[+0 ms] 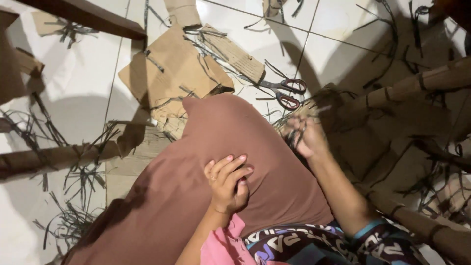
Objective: The person is wrapping the legs of a wooden chair with protective paper and securing the wrapping with black plastic ties.
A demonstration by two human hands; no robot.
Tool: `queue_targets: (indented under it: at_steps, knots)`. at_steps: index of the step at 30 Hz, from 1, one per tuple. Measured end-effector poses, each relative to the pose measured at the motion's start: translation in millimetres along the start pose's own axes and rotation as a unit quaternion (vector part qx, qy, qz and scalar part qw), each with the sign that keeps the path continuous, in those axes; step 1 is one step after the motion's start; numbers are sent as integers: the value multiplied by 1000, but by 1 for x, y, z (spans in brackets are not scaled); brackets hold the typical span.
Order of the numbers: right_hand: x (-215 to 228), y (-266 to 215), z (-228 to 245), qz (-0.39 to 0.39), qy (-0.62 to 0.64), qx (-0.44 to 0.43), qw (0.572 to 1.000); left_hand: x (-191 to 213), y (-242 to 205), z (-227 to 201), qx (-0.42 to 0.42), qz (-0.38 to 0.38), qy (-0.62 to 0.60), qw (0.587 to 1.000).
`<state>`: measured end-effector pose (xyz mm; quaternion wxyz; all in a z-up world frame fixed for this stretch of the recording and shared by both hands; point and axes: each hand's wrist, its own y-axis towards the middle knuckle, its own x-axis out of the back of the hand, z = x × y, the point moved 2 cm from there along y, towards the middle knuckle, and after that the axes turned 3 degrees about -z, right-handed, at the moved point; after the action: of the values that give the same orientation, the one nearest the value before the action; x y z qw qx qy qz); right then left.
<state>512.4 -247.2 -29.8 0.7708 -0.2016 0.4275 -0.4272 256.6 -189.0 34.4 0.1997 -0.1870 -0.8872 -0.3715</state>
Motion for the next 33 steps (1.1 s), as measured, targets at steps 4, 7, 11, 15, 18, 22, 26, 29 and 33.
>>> queue_targets:
  at_steps: [4, 7, 11, 15, 18, 22, 26, 29, 33]
  knots:
    - [-48, 20, 43, 232, 14, 38, 972, 11, 6, -9, -2, 5, -10, 1000]
    - [-131, 18, 59, 313, -42, 78, 946, 34, 28, -18, 18, 31, -21, 999]
    - [-252, -11, 32, 366, -69, 94, 923, 94, 46, -7, 80, 121, -94, 985]
    - [-343, -26, -30, 431, -30, 16, 902, 175, 31, 42, 200, 74, -4, 977]
    - [-364, 20, -82, 450, -14, -45, 892, 210, 29, 67, 347, 17, 4, 938]
    - [-344, 61, -133, 427, 33, -101, 898, 196, 44, 82, 386, -86, -186, 899]
    - [-307, 97, -159, 372, 29, -190, 908, 170, 68, 96, 378, -84, -303, 871]
    - [-311, 94, -158, 368, 22, -203, 907, 158, 82, 110, 394, -95, -378, 833]
    - [-310, 110, -169, 374, -6, -164, 913, 142, 80, 135, 392, -121, -417, 811]
